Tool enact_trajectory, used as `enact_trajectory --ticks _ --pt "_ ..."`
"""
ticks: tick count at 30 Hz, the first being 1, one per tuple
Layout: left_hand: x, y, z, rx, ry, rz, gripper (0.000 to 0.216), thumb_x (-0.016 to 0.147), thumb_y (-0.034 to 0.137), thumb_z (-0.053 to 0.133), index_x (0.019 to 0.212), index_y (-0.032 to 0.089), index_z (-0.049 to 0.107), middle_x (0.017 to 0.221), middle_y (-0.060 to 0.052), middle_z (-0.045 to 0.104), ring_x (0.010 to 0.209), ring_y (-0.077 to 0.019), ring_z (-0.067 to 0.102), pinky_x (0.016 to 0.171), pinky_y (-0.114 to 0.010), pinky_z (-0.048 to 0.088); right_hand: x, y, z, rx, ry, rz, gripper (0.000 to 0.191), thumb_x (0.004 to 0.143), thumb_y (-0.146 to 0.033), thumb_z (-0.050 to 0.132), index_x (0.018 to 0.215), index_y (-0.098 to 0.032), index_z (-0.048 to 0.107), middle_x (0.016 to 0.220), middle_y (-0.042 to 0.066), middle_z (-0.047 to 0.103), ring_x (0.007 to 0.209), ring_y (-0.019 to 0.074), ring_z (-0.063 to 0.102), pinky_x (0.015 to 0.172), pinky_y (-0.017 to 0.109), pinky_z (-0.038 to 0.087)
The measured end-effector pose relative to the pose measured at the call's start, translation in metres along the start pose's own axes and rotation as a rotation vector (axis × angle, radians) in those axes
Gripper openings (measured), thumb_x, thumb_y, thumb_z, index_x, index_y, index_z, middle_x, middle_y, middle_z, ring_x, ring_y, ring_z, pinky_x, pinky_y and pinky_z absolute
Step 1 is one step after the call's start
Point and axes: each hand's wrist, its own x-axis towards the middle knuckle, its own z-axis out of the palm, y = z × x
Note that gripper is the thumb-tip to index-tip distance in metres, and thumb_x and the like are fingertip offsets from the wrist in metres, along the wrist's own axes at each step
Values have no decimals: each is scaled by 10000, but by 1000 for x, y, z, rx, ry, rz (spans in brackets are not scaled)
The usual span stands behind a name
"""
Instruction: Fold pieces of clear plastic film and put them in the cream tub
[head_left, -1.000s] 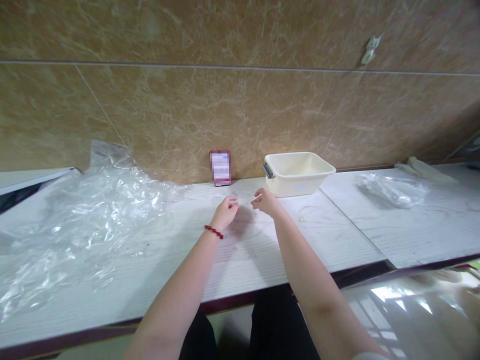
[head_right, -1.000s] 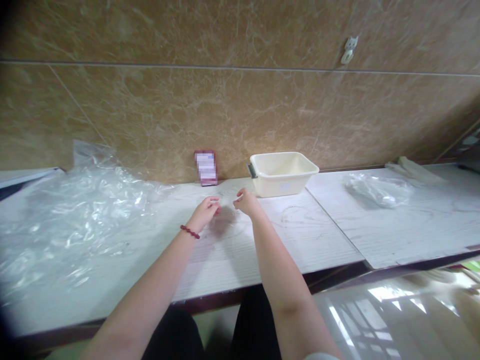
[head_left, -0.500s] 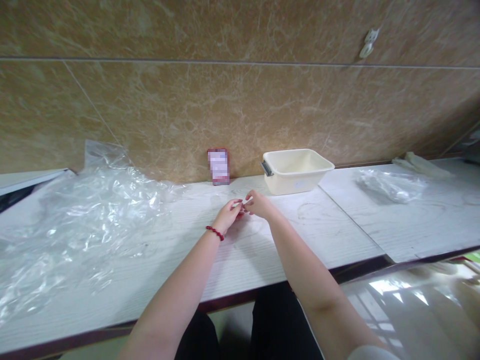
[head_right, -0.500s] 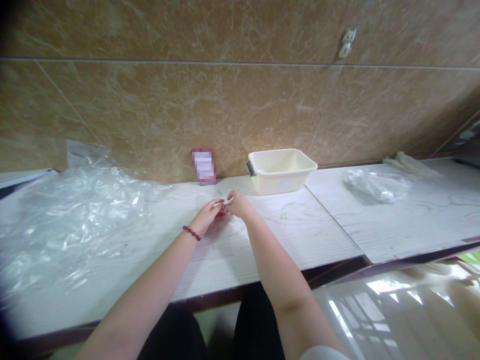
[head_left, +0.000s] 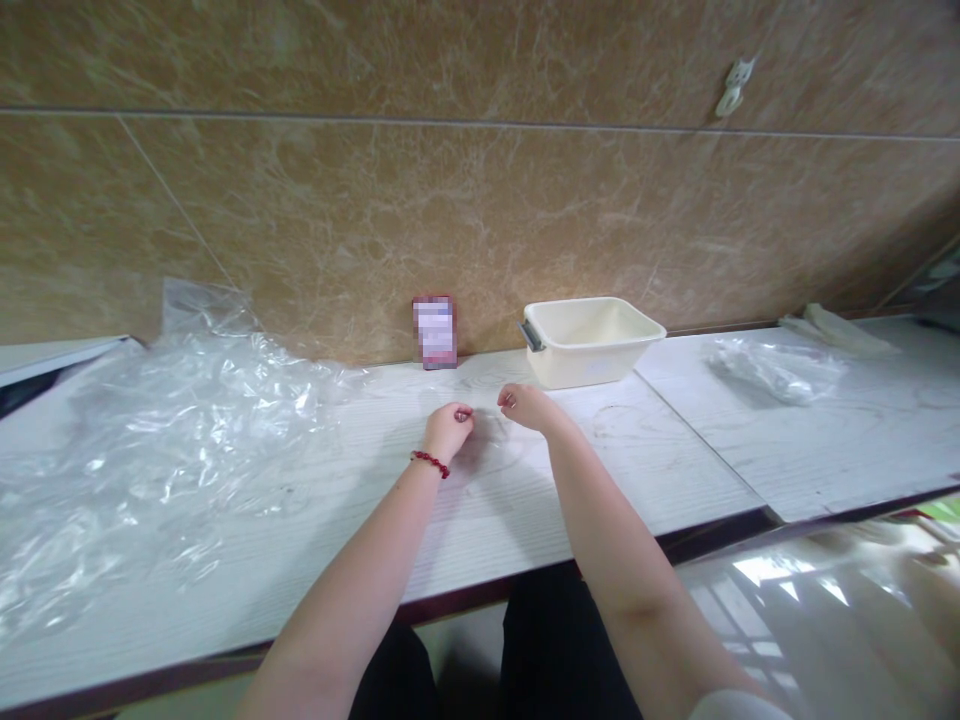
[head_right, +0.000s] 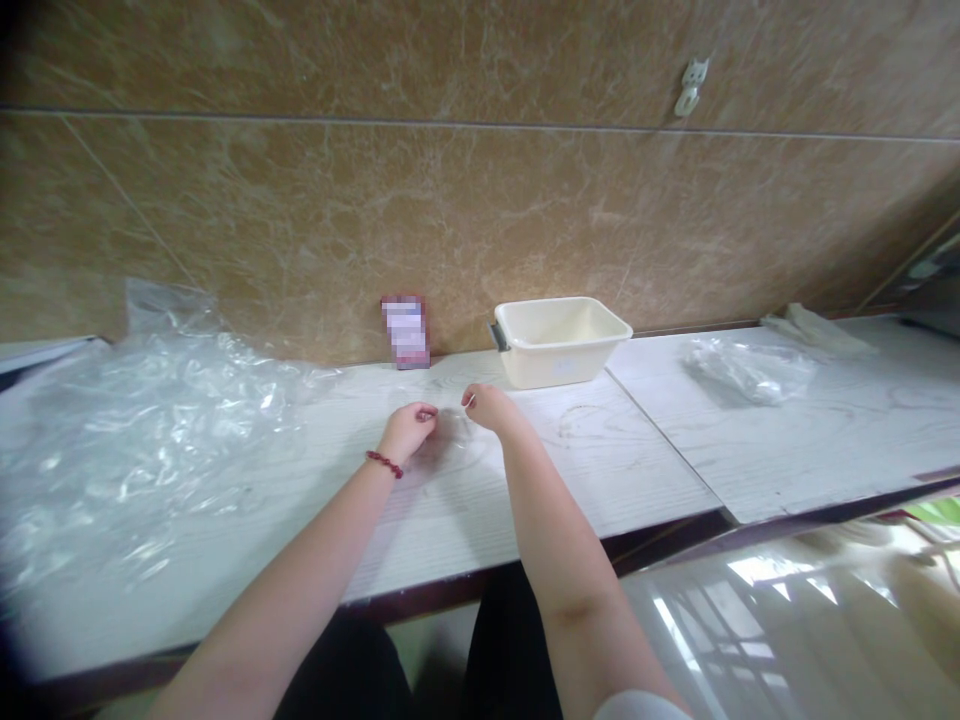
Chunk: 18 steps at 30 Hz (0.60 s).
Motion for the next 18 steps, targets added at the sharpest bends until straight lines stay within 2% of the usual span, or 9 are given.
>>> enact_trajectory --ticks 2,4,9,18 --pt "-1 1 -2 99 17 57 196 663 164 512 825 154 621 807 -61 641 752 -165 578 713 -281 433 -2 2 -4 -172 -29 -19 145 660 -118 520 772 -179 588 742 12 616 660 96 545 576 169 380" --pt "-1 1 -3 210 5 134 226 670 153 495 857 156 621 830 -61 640 764 -163 577 726 -272 433 -2 4 -4 -239 -89 -15 193 648 -140 526 812 -202 608 745 2 619 631 97 538 547 172 363" --pt "1 1 -2 381 9 241 268 679 123 466 897 151 620 885 -70 630 810 -168 568 774 -268 423 0 7 2 -243 -161 -51 252 622 -206 579 870 -239 606 766 -18 614 631 93 532 537 165 349" --pt "2 -1 -2 438 -14 271 298 667 89 465 924 135 611 925 -95 607 864 -182 547 819 -278 398 3 12 9 -273 -152 -68 296 599 -272 611 892 -250 584 749 -18 601 624 101 524 536 176 337"
